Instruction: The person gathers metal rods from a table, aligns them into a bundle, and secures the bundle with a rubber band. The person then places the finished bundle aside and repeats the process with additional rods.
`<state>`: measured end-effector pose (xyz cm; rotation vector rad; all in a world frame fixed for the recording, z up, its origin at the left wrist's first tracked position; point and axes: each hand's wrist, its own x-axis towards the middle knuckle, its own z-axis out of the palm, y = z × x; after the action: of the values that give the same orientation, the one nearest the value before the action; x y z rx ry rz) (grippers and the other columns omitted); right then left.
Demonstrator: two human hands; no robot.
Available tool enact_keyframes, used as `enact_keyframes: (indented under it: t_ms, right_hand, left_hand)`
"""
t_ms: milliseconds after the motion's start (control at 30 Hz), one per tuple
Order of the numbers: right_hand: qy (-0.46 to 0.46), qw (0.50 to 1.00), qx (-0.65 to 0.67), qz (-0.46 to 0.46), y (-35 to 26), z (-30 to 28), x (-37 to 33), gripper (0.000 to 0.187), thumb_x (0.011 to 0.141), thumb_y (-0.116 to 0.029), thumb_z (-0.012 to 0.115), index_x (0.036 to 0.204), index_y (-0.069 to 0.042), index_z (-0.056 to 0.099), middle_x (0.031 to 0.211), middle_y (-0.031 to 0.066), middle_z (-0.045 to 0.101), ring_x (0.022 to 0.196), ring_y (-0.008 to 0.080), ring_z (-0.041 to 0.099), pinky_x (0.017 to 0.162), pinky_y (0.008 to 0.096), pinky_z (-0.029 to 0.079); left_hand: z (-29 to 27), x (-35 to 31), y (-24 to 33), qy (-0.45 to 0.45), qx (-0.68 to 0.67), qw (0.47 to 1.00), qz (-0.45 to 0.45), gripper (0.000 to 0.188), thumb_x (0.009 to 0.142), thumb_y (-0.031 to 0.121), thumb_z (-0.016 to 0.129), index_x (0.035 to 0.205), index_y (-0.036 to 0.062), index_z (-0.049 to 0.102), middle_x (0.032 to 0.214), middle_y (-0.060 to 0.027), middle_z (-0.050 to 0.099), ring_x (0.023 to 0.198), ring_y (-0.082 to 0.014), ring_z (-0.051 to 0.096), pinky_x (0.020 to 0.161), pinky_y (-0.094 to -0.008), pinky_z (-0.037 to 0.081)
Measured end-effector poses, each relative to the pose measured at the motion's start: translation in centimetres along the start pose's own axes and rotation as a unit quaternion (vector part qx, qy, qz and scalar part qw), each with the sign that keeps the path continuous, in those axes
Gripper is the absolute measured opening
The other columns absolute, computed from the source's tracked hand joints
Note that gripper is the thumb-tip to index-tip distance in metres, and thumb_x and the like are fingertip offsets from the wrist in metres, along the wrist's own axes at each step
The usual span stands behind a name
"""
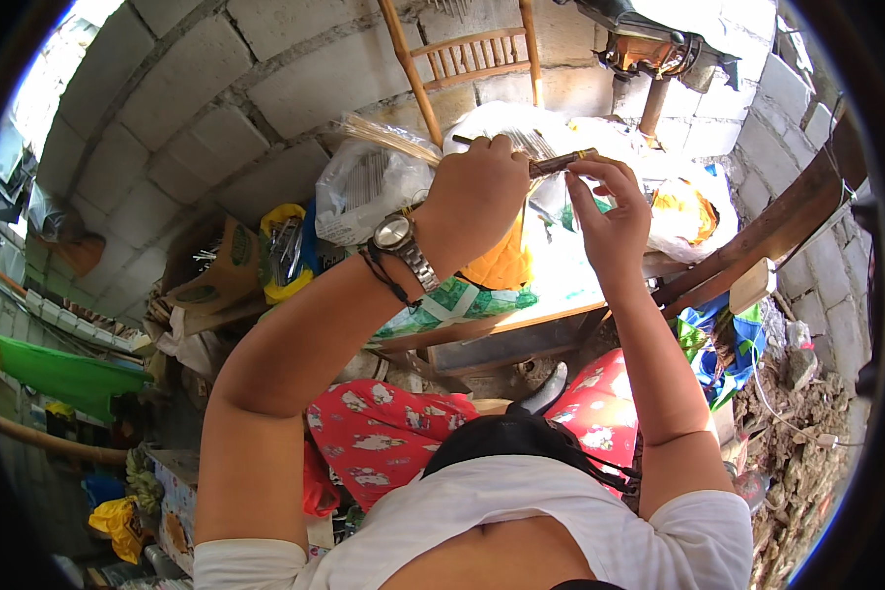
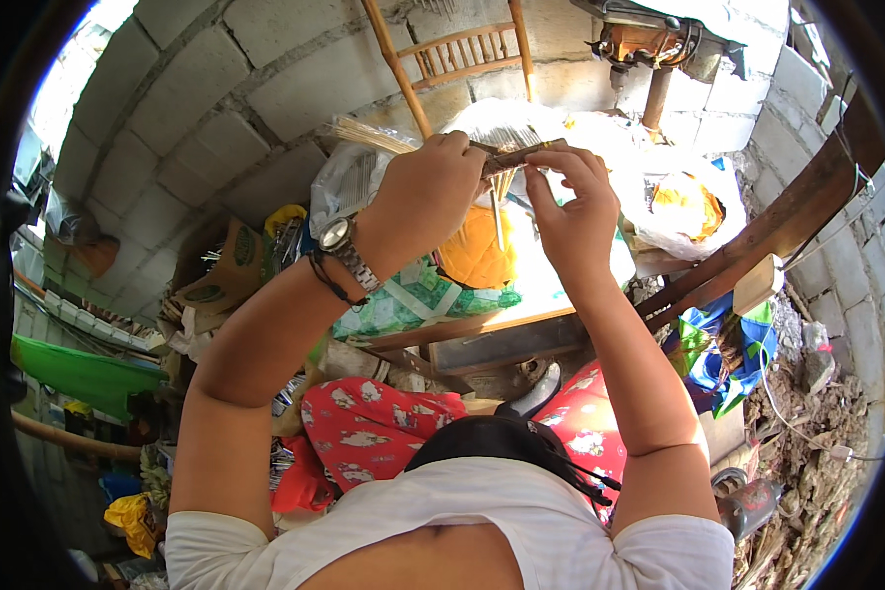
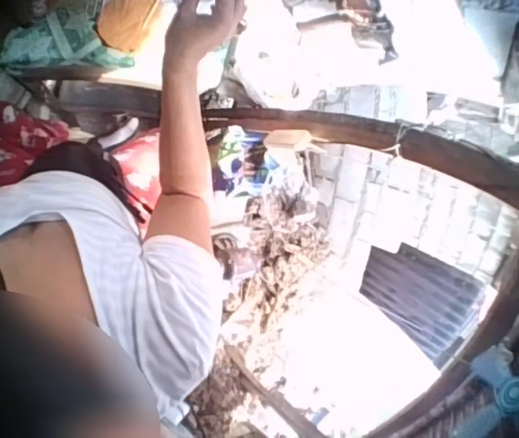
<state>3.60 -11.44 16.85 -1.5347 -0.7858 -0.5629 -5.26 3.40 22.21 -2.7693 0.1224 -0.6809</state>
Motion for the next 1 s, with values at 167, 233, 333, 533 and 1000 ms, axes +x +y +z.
enact_keyframes:
  t_ms: [167,233,333,533,1000]
  right_hand:
    - [0.022,0.981,0.094,0.166,3.6,0.1,-1.3,0.01,0.084,-0.003,0.07,0.093,-0.001,0.066,0.088,0.0043,0.07,0.075,0.0088,0.063,0.069,0.0231,0.05]
    - [0.013,0.966,0.152,0.207,4.5,0.1,-1.5,0.01,0.085,-0.003,0.07,0.092,0.002,0.065,0.084,0.0037,0.069,0.078,0.0076,0.063,0.073,0.0219,0.051]
    - [0.03,0.933,0.255,0.254,5.2,0.1,-2.0,0.01,0.086,-0.001,0.07,0.092,0.005,0.064,0.084,0.0081,0.068,0.078,0.0125,0.065,0.075,0.0254,0.053]
    - [0.067,0.89,0.375,0.251,5.2,0.5,-3.1,0.014,0.086,0.002,0.069,0.097,0.006,0.062,0.09,0.0107,0.069,0.08,0.016,0.066,0.079,0.029,0.053]
    - [0.113,0.935,0.3,0.153,4.8,0.5,-4.1,0.012,0.09,0.002,0.064,0.101,0.005,0.063,0.095,0.0102,0.068,0.085,0.0149,0.065,0.08,0.0285,0.055]
  left_hand:
    - [0.9,0.2,2.4,0.028,0.131,0.991,0.026,0.017,0.078,0.016,0.065,0.09,0.0046,0.062,0.089,-0.0068,0.059,0.089,-0.02,0.061,0.066,-0.0305,0.054]
    - [1.1,0.0,3.2,0.036,0.137,0.989,0.031,0.018,0.075,0.015,0.065,0.09,0.0061,0.063,0.088,-0.0056,0.058,0.088,-0.0182,0.06,0.062,-0.0289,0.052]
    - [1.2,-0.3,4.1,0.05,0.151,0.987,0.033,0.015,0.074,0.015,0.065,0.086,0.0062,0.064,0.085,-0.0041,0.056,0.084,-0.0181,0.058,0.058,-0.0279,0.049]
    - [1.0,-1.4,5.3,0.057,0.156,0.986,0.017,0.016,0.072,0.016,0.064,0.085,0.0058,0.064,0.082,-0.0036,0.052,0.079,-0.0178,0.052,0.055,-0.0267,0.044]
    - [-0.1,-2.7,5.3,0.089,0.132,0.987,0.017,0.014,0.074,0.018,0.064,0.081,0.0057,0.064,0.08,-0.0026,0.05,0.076,-0.0174,0.05,0.053,-0.0289,0.039]
